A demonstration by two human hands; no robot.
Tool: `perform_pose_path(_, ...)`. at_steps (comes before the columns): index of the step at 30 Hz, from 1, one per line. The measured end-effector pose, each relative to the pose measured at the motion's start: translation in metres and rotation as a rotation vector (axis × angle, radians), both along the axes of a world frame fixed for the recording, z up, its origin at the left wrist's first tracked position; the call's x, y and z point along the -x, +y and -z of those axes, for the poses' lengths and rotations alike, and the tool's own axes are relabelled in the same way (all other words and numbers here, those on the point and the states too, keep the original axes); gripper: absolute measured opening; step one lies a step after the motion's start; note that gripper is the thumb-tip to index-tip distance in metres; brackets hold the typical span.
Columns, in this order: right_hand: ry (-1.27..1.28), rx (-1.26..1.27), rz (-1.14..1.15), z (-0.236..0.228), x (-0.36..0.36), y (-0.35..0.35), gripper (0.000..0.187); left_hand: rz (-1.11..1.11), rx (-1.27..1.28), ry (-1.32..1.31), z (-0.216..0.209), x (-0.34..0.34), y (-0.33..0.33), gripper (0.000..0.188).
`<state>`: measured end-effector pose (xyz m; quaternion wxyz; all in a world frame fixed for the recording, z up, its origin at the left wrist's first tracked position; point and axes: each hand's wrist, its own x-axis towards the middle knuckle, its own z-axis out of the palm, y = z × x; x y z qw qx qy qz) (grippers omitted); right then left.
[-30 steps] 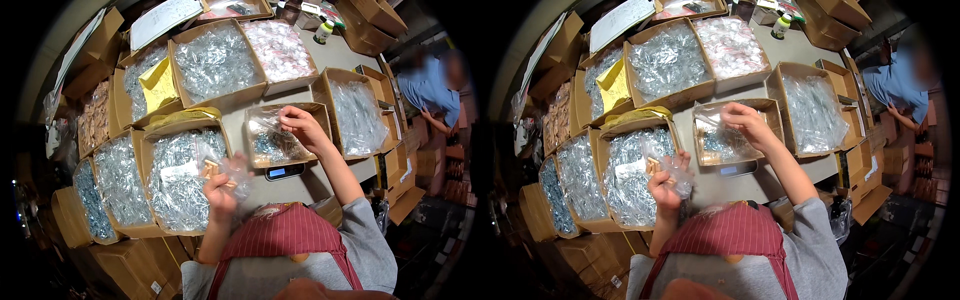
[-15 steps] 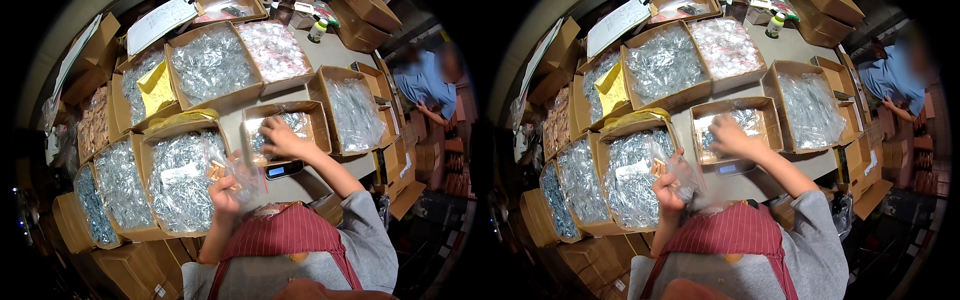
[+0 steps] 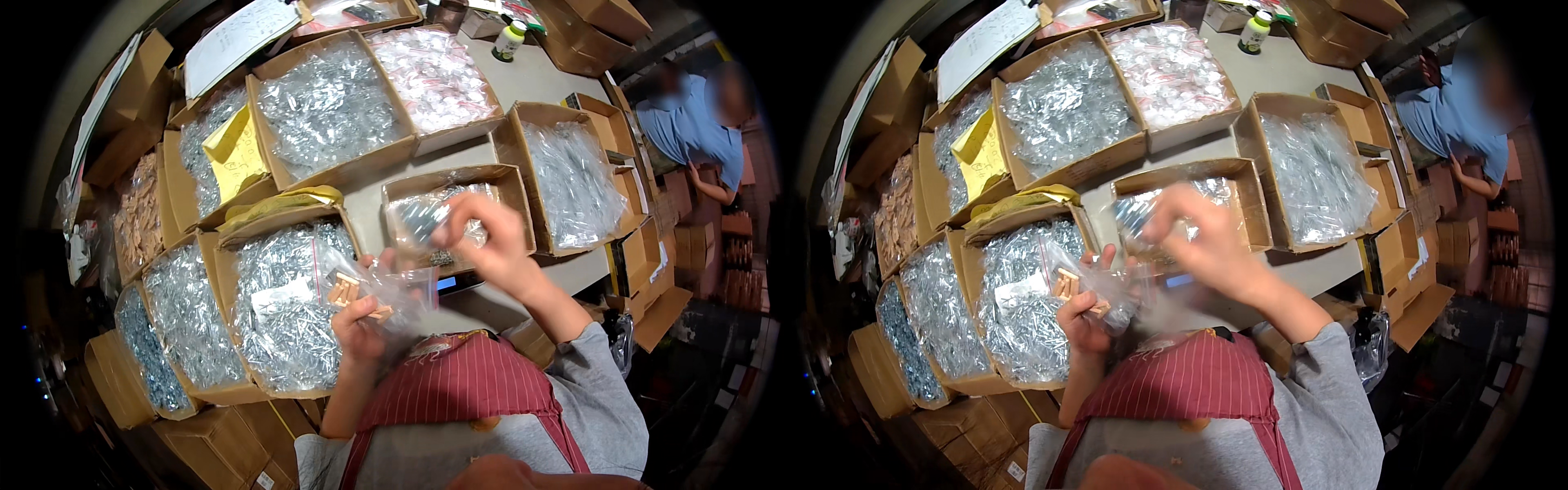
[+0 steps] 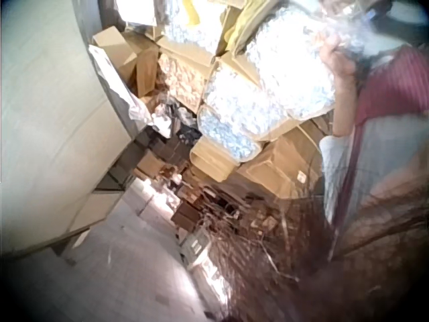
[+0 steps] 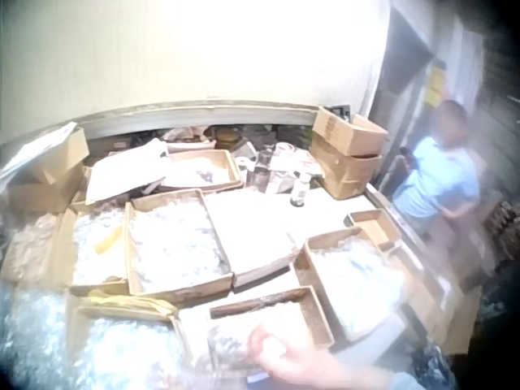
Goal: The person repeatedly picks small wrapped items from multiple boxes, places them on a digital scale, and then transfers them into a shipping box. The process is repeated for several items throughout the clip.
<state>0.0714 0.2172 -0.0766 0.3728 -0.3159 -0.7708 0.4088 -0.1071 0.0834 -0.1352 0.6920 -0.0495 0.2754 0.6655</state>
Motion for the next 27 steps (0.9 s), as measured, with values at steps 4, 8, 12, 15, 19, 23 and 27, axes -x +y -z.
perform_pose_path(4, -0.089, 0.378, -0.509, -0.010, 0.007, -0.014, 0.014, 0.127, -0.100, 0.017, 0.015, 0.000, -0.003, 0.064)
perform_pose_path(8, -0.323, 0.258, -0.035, 0.039, -0.034, 0.033, 0.024, 0.137, -0.302, -0.345, 0.035, -0.004, -0.013, 0.062)
perform_pose_path(12, -1.217, -0.110, 0.025, 0.085, -0.061, 0.011, 0.030, 0.096, -0.264, -0.300, 0.026, -0.001, -0.006, 0.059)
perform_pose_path(15, -1.161, -0.027, -0.079, 0.093, -0.070, 0.033, 0.028, 0.095, -0.241, -0.285, 0.030, 0.005, -0.005, 0.058)
perform_pose_path(19, -1.062, 0.071, 0.022, 0.098, -0.084, 0.044, 0.045, 0.074, -0.243, -0.248, 0.034, 0.003, -0.004, 0.055)
perform_pose_path(23, -1.165, 0.144, 0.083, 0.085, -0.064, 0.029, 0.074, 0.052, -0.116, -0.127, 0.026, 0.004, -0.002, 0.053)
perform_pose_path(27, -0.959, 0.237, 0.179, 0.084, -0.065, 0.020, 0.059, 0.063, -0.119, -0.133, 0.025, 0.000, -0.005, 0.052)
